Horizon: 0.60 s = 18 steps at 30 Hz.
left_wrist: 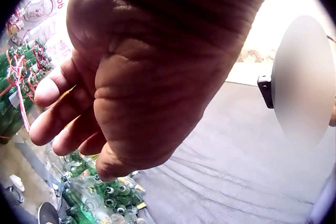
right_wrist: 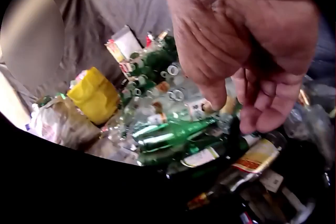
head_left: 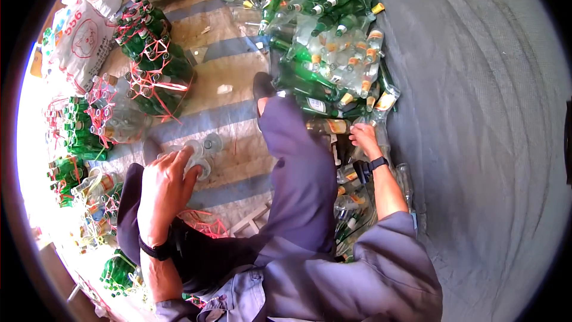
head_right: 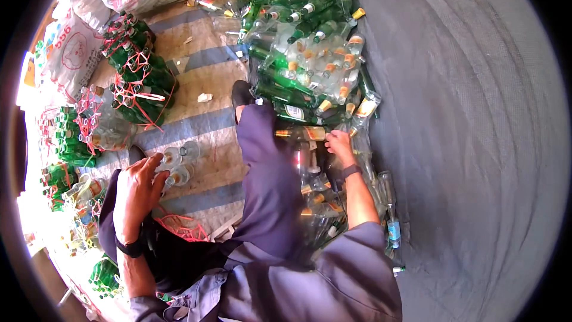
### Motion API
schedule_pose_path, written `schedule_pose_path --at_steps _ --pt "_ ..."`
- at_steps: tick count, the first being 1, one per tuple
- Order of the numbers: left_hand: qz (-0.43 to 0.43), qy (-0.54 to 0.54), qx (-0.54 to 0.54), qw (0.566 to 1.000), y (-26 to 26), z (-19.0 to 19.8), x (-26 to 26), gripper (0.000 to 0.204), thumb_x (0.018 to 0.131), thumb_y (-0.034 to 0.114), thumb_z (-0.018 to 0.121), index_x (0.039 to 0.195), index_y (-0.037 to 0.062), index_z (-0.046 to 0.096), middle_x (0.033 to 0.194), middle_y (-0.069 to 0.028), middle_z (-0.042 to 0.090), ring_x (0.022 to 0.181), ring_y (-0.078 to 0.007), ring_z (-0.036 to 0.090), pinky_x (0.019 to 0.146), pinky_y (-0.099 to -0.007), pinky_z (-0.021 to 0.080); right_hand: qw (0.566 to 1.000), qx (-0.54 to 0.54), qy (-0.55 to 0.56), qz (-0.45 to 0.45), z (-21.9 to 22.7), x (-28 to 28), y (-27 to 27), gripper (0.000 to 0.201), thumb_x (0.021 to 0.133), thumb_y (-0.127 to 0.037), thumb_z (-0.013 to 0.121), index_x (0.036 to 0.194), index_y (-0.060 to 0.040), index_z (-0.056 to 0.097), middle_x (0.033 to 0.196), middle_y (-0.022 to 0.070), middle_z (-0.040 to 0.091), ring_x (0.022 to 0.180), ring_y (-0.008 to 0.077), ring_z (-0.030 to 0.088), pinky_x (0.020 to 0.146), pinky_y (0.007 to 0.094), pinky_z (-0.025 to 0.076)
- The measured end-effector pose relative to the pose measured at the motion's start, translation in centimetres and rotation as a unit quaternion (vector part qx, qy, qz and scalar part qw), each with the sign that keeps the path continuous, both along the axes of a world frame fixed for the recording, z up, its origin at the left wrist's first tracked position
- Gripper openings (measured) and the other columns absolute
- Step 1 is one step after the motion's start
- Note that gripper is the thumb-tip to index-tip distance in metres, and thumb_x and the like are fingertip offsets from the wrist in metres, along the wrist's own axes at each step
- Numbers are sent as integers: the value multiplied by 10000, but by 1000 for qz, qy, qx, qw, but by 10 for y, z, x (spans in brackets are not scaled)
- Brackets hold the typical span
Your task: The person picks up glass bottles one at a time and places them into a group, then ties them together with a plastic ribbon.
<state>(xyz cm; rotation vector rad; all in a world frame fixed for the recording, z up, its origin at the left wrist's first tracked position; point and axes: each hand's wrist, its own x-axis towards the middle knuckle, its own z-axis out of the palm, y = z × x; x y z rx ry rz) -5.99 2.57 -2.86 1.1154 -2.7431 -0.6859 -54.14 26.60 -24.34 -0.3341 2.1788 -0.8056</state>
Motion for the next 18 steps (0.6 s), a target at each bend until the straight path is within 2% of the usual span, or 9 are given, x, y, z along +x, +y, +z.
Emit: schedule_pose_path --at_steps 1,3,5,6,9,12,13,14,18 --pt "-2 -4 3 1000 0 -2 -1 329 834 150 700 1113 -10 632 955 -202 685 840 -383 666 707 -421 529 998 -5 -31 -50 -13 -6 12 238 899 -221 642 1046 -35 668 906 48 675 788 166 678 658 307 553" --pt "-7 8 -16 1000 -1 -3 -4 348 813 161 718 1111 14 613 808 -175 642 752 -371 635 672 -436 502 994 -24 -41 -101 -41 -15 39 243 894 -211 639 1061 -35 660 932 53 672 793 173 678 658 320 555" --pt "-1 -14 0 1000 -2 -2 -8 344 818 149 711 1117 2 623 874 -190 664 790 -378 653 692 -428 517 980 -26 -67 -183 -64 -29 53 260 888 -208 631 1083 -37 641 966 48 662 809 189 680 655 341 561" --pt "4 -33 17 999 -2 -1 -9 340 824 136 705 1123 -10 633 940 -205 686 829 -384 670 713 -420 532 980 -23 -71 -184 -67 -31 56 260 888 -208 631 1083 -37 641 966 48 662 809 189 680 655 341 561" --pt "12 -37 25 999 -3 -5 -11 349 818 131 709 1129 -9 636 935 -210 684 816 -387 668 713 -422 530 981 -2 -26 -191 -74 -51 64 270 858 -205 651 1067 -34 642 935 70 657 823 189 682 666 355 565" --pt "12 -58 33 998 -4 -8 -16 357 812 130 714 1132 -10 638 937 -212 684 820 -384 669 715 -424 529 982 146 110 -52 -83 -87 56 314 827 -198 678 1078 -15 631 971 136 673 835 282 693 716 413 570" --pt "9 -57 33 998 -3 -9 -18 357 812 130 714 1132 -10 638 937 -212 684 820 -384 669 715 -424 529 952 171 253 5 -71 -90 47 338 821 -191 678 1094 -1 620 992 171 674 870 333 683 765 437 560" --pt "1 -57 28 998 -3 -11 -20 359 810 130 715 1132 -10 638 923 -208 682 806 -380 666 708 -424 526 898 191 392 62 -55 -96 36 363 815 -185 678 1110 14 608 1014 205 676 906 384 673 813 462 549" --pt "-25 -64 16 997 -2 -23 -24 355 788 125 720 1098 -16 621 822 -167 645 746 -351 636 683 -426 501 886 190 414 87 -1 -119 -2 450 827 -174 668 1220 16 557 1189 239 629 1073 437 607 927 469 502"
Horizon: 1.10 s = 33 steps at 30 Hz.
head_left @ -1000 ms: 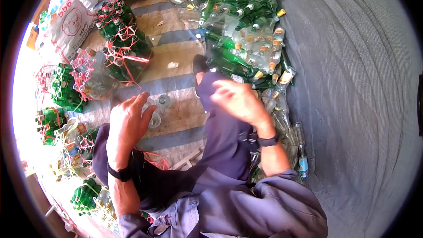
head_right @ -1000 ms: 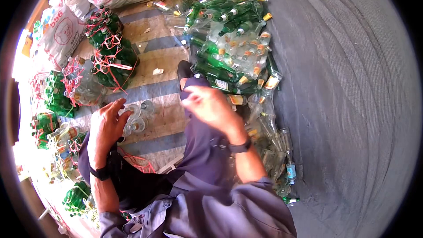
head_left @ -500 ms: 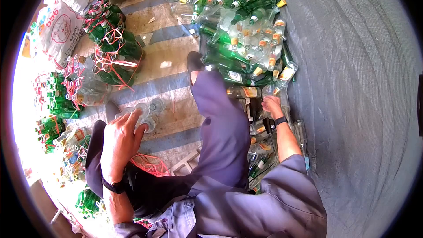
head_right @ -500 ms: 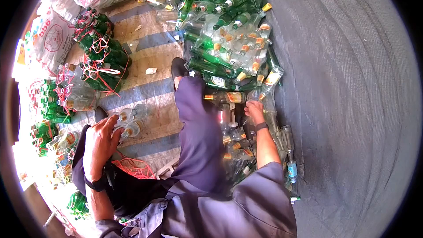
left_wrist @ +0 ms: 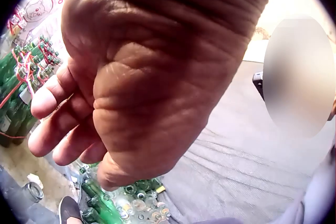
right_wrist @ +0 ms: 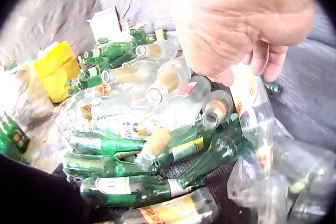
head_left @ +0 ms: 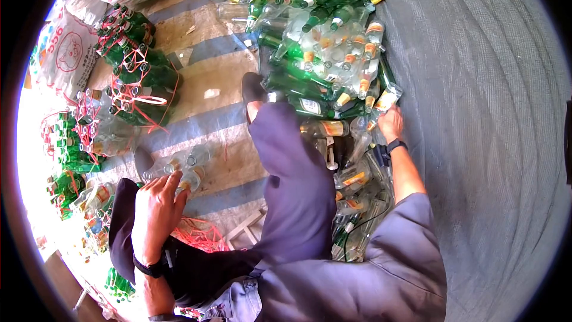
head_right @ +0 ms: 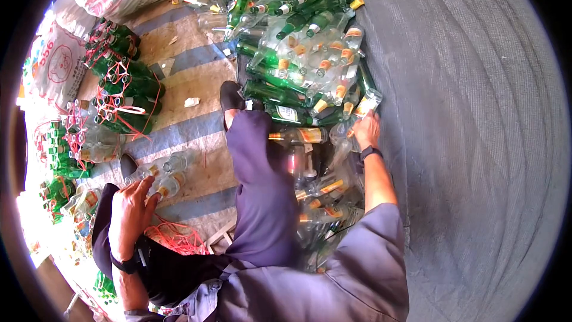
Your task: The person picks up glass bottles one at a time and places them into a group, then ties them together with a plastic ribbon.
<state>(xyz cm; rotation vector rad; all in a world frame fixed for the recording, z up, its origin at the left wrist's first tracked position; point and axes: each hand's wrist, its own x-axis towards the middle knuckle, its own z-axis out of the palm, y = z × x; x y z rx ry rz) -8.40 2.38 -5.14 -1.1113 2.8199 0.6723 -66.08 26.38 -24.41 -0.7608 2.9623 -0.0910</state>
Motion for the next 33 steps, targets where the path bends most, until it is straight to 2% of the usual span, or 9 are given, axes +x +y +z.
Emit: schedule_pose_path --at_steps 2,3,5,10,14,20,21,25,33 --pt "0 -17 7 1000 0 -2 -2 360 775 121 724 1091 -11 614 834 -160 650 774 -344 631 707 -421 501 996 49 53 58 15 -16 -13 586 828 -151 659 1360 -4 462 1373 232 515 1233 402 520 1023 450 449" --pt "-3 -22 12 1000 -2 -2 -2 361 776 119 723 1099 -10 624 836 -172 649 769 -353 638 694 -423 504 996 48 53 59 17 -26 -18 586 828 -151 659 1360 -4 462 1373 232 515 1233 402 520 1023 450 449" --pt "-4 -28 15 999 -3 -5 -2 363 778 118 722 1107 -9 634 838 -184 648 764 -362 644 682 -426 507 993 107 20 54 20 -44 -27 716 825 -144 666 1461 -28 357 1513 188 373 1321 389 439 1091 431 400" --pt "-2 -22 27 999 -6 -16 5 339 764 107 726 1064 -10 618 861 -183 635 773 -381 630 686 -437 503 984 167 5 61 20 -61 -47 797 814 -165 672 1505 -36 297 1547 139 344 1353 392 401 1126 419 375" --pt "12 -44 54 998 -8 -19 6 342 761 98 725 1065 -13 614 872 -191 630 781 -388 628 690 -441 502 970 227 -77 26 26 -60 -59 862 792 -192 689 1525 -48 260 1546 129 347 1357 387 403 1131 411 369" --pt "2 -47 56 997 -8 -22 2 345 766 91 716 1071 -24 606 876 -201 624 781 -393 625 693 -444 501 971 225 26 75 25 -50 -49 760 769 -191 739 1433 -53 397 1430 125 463 1290 360 453 1075 452 399" --pt "1 -42 51 998 -7 -22 1 345 767 91 715 1073 -24 605 876 -200 622 781 -394 624 693 -444 501 974 200 52 92 22 -47 -43 652 779 -213 747 1352 -50 480 1338 130 515 1248 345 470 1043 462 406" --pt "-3 -38 46 998 -6 -23 1 339 775 90 712 1079 -17 607 867 -197 614 775 -392 621 688 -438 500 970 167 135 109 12 -31 -24 450 823 -301 735 1169 -64 572 1169 142 569 1157 332 520 984 483 423" --pt "-10 -37 40 998 -3 -23 5 341 784 92 708 1092 -8 603 804 -188 616 762 -388 627 681 -444 500 978 133 157 44 23 -5 3 416 853 -356 710 1110 -56 580 1095 151 596 1107 359 542 905 504 466"
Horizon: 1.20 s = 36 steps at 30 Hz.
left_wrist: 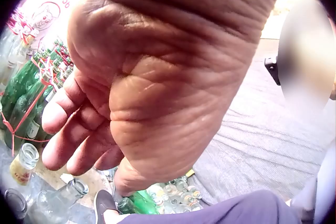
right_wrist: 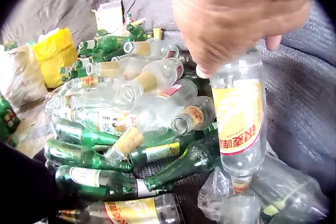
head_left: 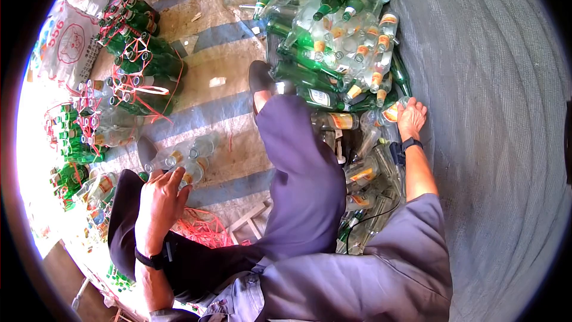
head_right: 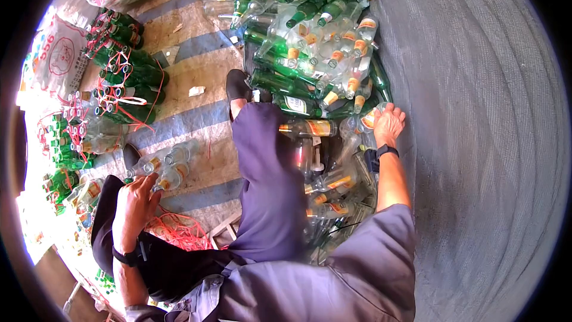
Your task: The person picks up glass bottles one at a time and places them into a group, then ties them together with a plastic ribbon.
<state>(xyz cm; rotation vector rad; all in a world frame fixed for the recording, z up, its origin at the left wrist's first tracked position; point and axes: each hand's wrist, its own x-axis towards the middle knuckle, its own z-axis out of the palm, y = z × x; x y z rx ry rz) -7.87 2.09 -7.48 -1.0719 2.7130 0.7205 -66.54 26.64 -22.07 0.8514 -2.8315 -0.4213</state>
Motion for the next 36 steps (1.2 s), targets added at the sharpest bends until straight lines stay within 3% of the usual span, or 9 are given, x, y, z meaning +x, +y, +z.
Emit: schedule_pose_path --at_steps 6,10,12,15,17,25,29,32,36 --pt "0 11 -9 1000 3 0 7 357 793 97 701 1119 -12 607 836 -201 647 788 -388 636 698 -451 506 992 -121 -14 27 -3 4 19 401 781 -284 725 1056 -10 625 1022 217 623 1170 406 510 927 495 478" --pt "0 12 -15 1000 4 2 8 362 810 145 714 1121 0 597 845 -145 660 818 -344 640 755 -430 494 997 -64 -20 42 -7 -17 36 433 768 -311 723 1044 12 643 1003 258 666 1176 390 554 926 479 489" --pt "0 17 -13 1000 5 4 9 371 812 146 713 1130 -1 594 849 -143 660 814 -340 645 761 -428 489 985 -66 -119 -105 8 -6 38 483 763 -352 728 1020 49 653 1000 283 682 1096 384 626 908 460 505" --pt "-11 26 -26 999 7 9 8 368 816 148 710 1130 -2 590 852 -142 659 812 -333 650 774 -425 476 989 -23 -133 -67 12 6 54 521 760 -380 737 1001 73 652 1029 299 671 976 422 662 891 459 515" --pt "-11 30 -7 999 7 14 8 382 805 109 691 1155 -20 612 917 -214 676 849 -384 650 745 -446 518 987 -23 -144 -74 4 6 65 610 751 -391 758 1075 101 601 1005 304 674 990 413 663 891 461 514" --pt "-1 22 -11 1000 10 16 16 367 828 146 695 1151 -13 617 919 -199 677 853 -383 653 742 -448 522 982 -59 -138 -111 10 44 59 934 731 -390 794 1310 154 303 959 293 686 913 420 680 816 464 541" --pt "-2 43 -45 998 12 6 23 323 827 178 704 1094 28 600 831 -130 667 789 -328 667 773 -441 460 987 -69 -118 -86 0 52 65 874 733 -531 749 1246 113 455 949 260 703 911 378 697 794 436 547" --pt "5 36 -41 998 13 4 27 326 830 191 698 1094 26 600 832 -131 670 796 -327 670 777 -446 464 977 -35 -140 -158 -3 61 71 767 698 -641 698 1005 60 653 976 273 700 932 385 696 824 450 541" --pt "9 22 -32 999 13 8 28 316 837 204 690 1085 28 602 829 -133 673 787 -329 672 765 -453 473 969 -87 -109 -205 -21 77 92 693 679 -586 696 923 63 697 962 300 686 949 424 672 837 474 523"
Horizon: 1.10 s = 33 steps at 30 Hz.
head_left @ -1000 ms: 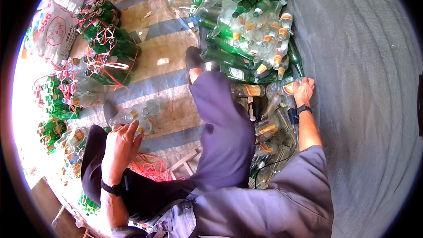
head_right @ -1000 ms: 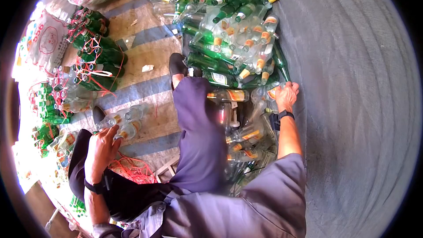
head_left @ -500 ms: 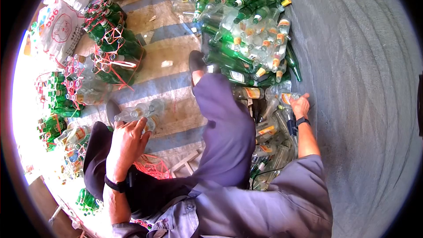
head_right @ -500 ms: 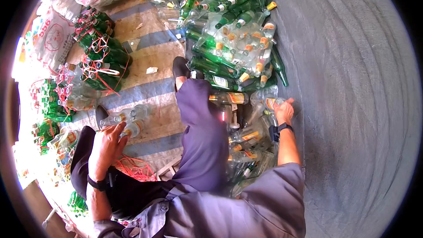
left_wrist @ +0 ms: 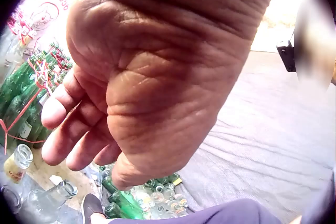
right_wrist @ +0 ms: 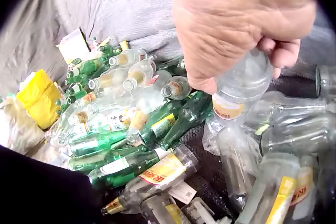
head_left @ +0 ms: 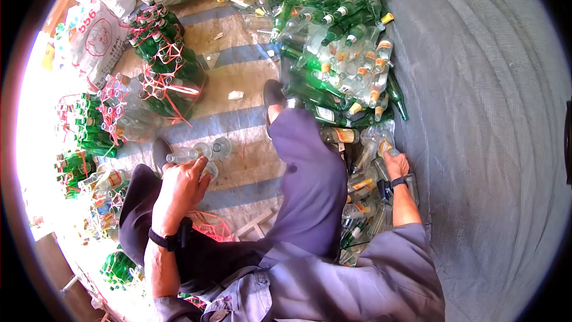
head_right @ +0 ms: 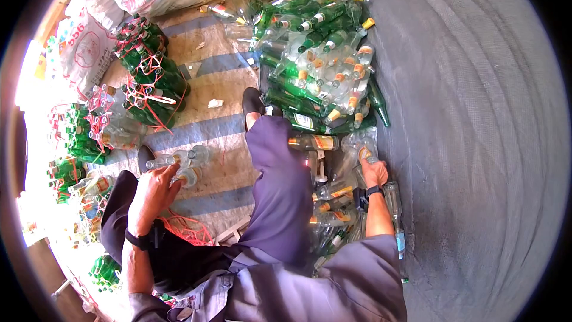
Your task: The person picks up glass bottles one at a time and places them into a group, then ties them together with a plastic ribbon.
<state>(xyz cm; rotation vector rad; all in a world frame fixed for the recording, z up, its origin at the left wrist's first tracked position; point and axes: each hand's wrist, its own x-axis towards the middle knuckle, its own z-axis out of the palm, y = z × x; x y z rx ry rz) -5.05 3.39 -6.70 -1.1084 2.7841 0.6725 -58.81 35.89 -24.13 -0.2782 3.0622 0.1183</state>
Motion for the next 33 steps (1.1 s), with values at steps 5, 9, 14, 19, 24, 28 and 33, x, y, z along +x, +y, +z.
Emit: schedule_pose_path --at_steps 5,9,14,19,24,28,33 --pt "1 12 -10 1000 1 0 5 308 840 205 686 1079 30 602 830 -141 680 753 -340 676 711 -463 494 994 -93 50 -17 10 34 19 699 695 -610 674 848 72 701 929 311 684 918 442 670 810 485 517" --pt "-2 15 -10 1000 2 -1 8 314 842 214 683 1074 20 602 836 -167 682 739 -357 677 669 -471 515 977 -195 32 -80 -14 40 53 684 722 -638 683 570 27 630 671 247 654 695 354 675 637 474 492" --pt "-16 41 -23 999 4 -1 11 317 841 217 684 1064 9 600 826 -192 677 747 -365 678 670 -454 532 883 -432 -62 -171 7 85 55 553 752 -585 733 700 -60 567 629 47 531 501 140 494 394 319 334" --pt "-4 42 -13 999 7 5 10 272 847 240 688 1027 43 636 867 -191 687 777 -389 671 673 -465 540 769 -556 -192 -249 44 114 46 539 740 -555 757 977 -96 600 766 5 573 569 124 539 412 241 310" --pt "23 146 15 989 7 -1 11 294 847 232 683 1034 5 683 866 -181 707 781 -360 689 709 -435 543 706 -611 -265 -241 81 132 15 472 805 -528 719 1027 -127 603 779 5 603 548 84 512 446 209 330" --pt "50 197 82 976 6 9 9 282 845 207 659 1015 -18 676 874 -214 705 848 -386 686 753 -434 547 641 -657 -349 -188 121 145 -36 450 880 -505 652 1091 -112 593 805 65 645 515 59 470 455 203 373" --pt "71 248 102 961 4 7 11 363 873 239 675 1130 -17 669 896 -160 731 742 -249 705 688 -355 546 541 -686 -483 -55 193 207 -122 420 976 -459 536 1179 -92 546 848 114 660 530 66 485 455 208 388"
